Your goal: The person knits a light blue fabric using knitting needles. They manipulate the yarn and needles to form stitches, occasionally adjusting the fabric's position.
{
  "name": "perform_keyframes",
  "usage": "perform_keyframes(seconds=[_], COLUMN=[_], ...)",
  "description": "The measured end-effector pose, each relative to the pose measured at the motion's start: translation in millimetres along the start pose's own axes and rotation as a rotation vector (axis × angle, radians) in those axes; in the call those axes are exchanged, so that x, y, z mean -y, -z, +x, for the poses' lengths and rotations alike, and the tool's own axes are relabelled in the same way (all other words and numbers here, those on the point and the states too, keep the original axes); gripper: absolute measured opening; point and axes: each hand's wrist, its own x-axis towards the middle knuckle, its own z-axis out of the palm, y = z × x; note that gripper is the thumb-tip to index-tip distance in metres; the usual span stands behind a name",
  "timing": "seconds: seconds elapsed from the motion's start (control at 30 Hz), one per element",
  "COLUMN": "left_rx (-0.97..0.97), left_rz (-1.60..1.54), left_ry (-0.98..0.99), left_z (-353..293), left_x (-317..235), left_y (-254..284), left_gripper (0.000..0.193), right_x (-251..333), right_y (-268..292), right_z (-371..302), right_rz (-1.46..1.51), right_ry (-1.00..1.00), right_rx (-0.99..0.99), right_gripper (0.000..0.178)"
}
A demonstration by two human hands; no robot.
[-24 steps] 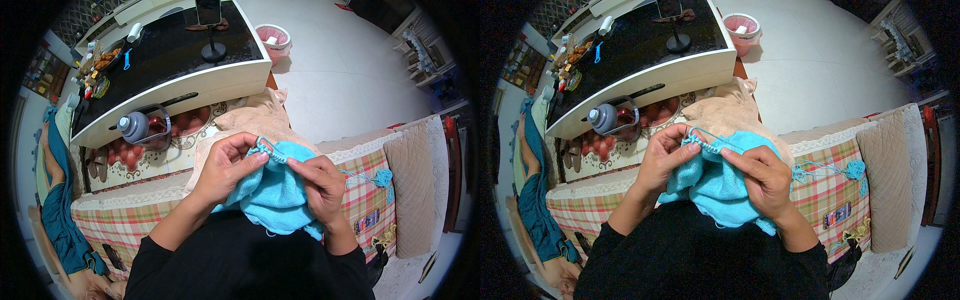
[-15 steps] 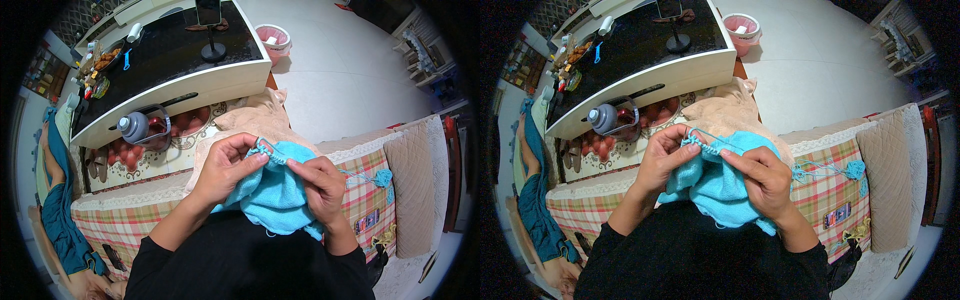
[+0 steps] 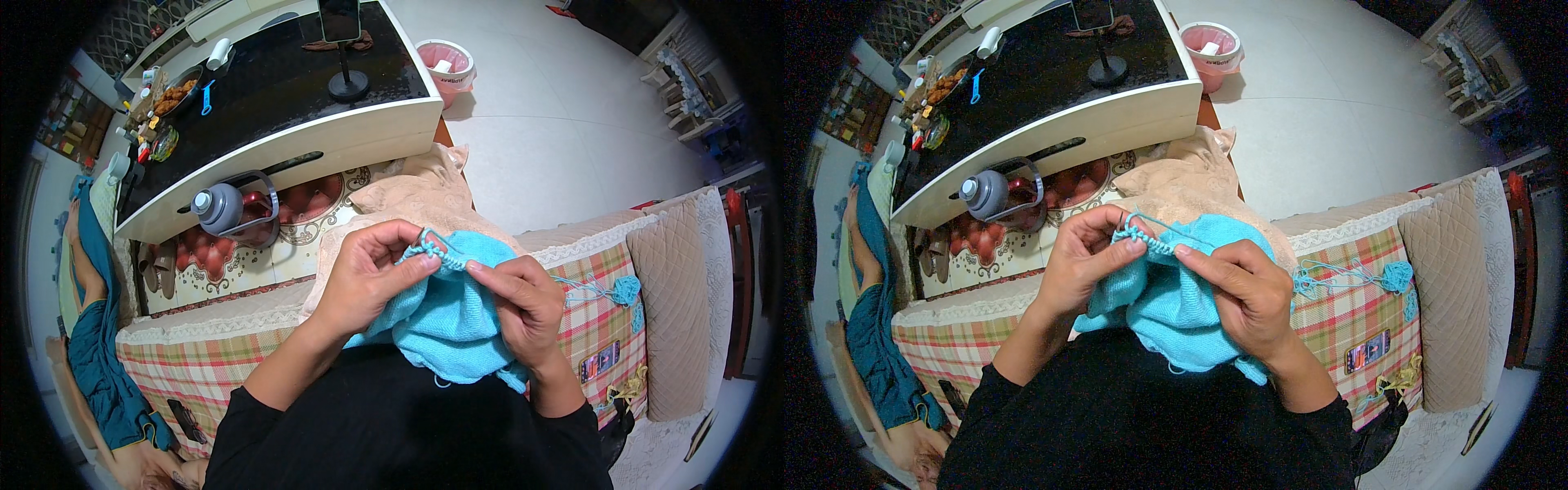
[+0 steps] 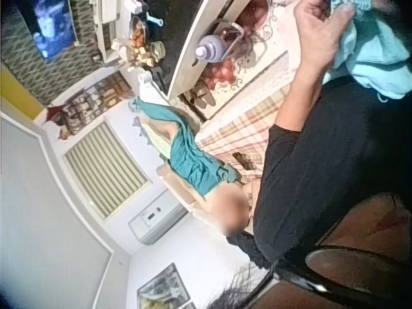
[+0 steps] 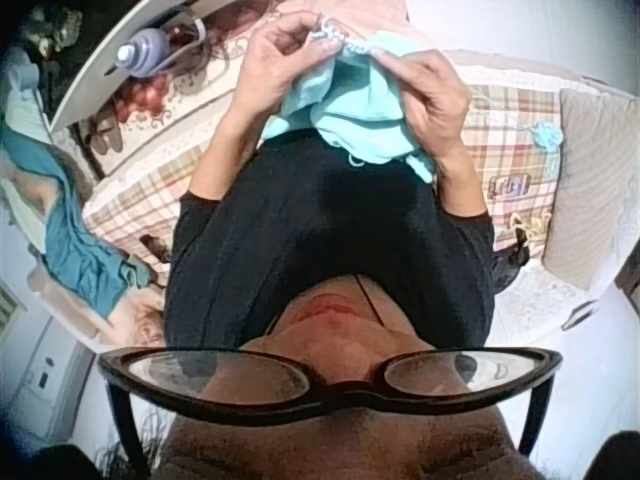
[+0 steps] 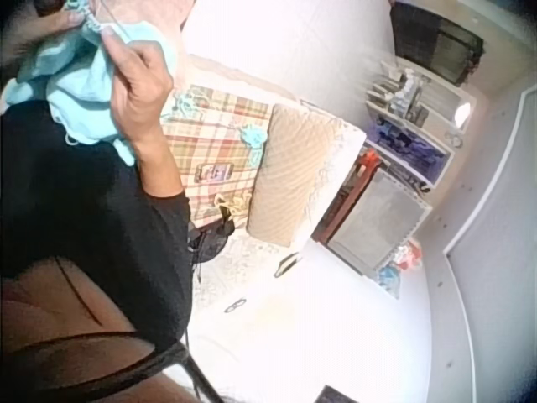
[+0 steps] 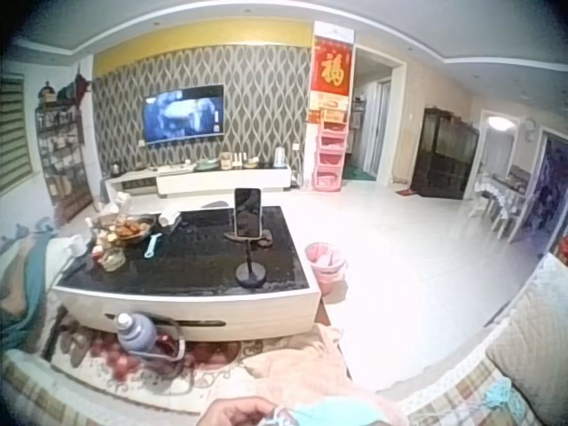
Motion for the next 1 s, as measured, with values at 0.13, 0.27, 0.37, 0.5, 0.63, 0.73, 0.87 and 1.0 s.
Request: perform_keyframes(seconds=[0.13, 0.27, 0.37, 0.5, 0.63, 0.73, 0.87, 1.0], left_rx=[0.014, 0.007, -0.004, -0.007, -0.015, -0.02, -0.034, -0.038], left_rz=[0.024, 0.005, -0.009, -0.003, 0.004, 0.018, 0.017, 0.043], left_ry=[-0.013, -0.001, -0.015, -0.021, -0.023, -0.03, -0.045, -0.049], left_z=[-0.2, -0.8, -1.0, -0.9, -1.6, -1.6, -1.9, -2.7], left_x=[1.6, 0.4, 0.7, 0.7, 1.1, 0.5, -0.2, -1.5], left_y=[0.2, -1.3, -2.8, -2.6, -2.9, -3.3, -4.8, -5.1], left_gripper=[0.018, 0.018, 0.018, 0.019, 0.019, 0.02, 0.02, 0.02], right_x=[1.7, 0.7, 0.1, 0.9, 1.0, 1.3, 2.4, 3.5], right_y=[-1.0, -1.7, -2.2, -1.2, -1.0, -0.9, -1.1, -0.5], right_z=[1.7, 0.7, 0.4, 0.4, 0.1, 0.0, 0.3, 0.0], right_rz=[0.015, 0.034, 0.029, 0.042, 0.041, 0.036, 0.023, -0.028], right_ry=[-0.003, -0.013, -0.011, -0.022, -0.033, -0.037, -0.039, -0.03], right_rx=[0.008, -0.009, -0.012, -0.011, -0.01, -0.011, -0.016, -0.015], right_gripper=[0.048, 0.048, 0.047, 0.047, 0.048, 0.048, 0.048, 0.049])
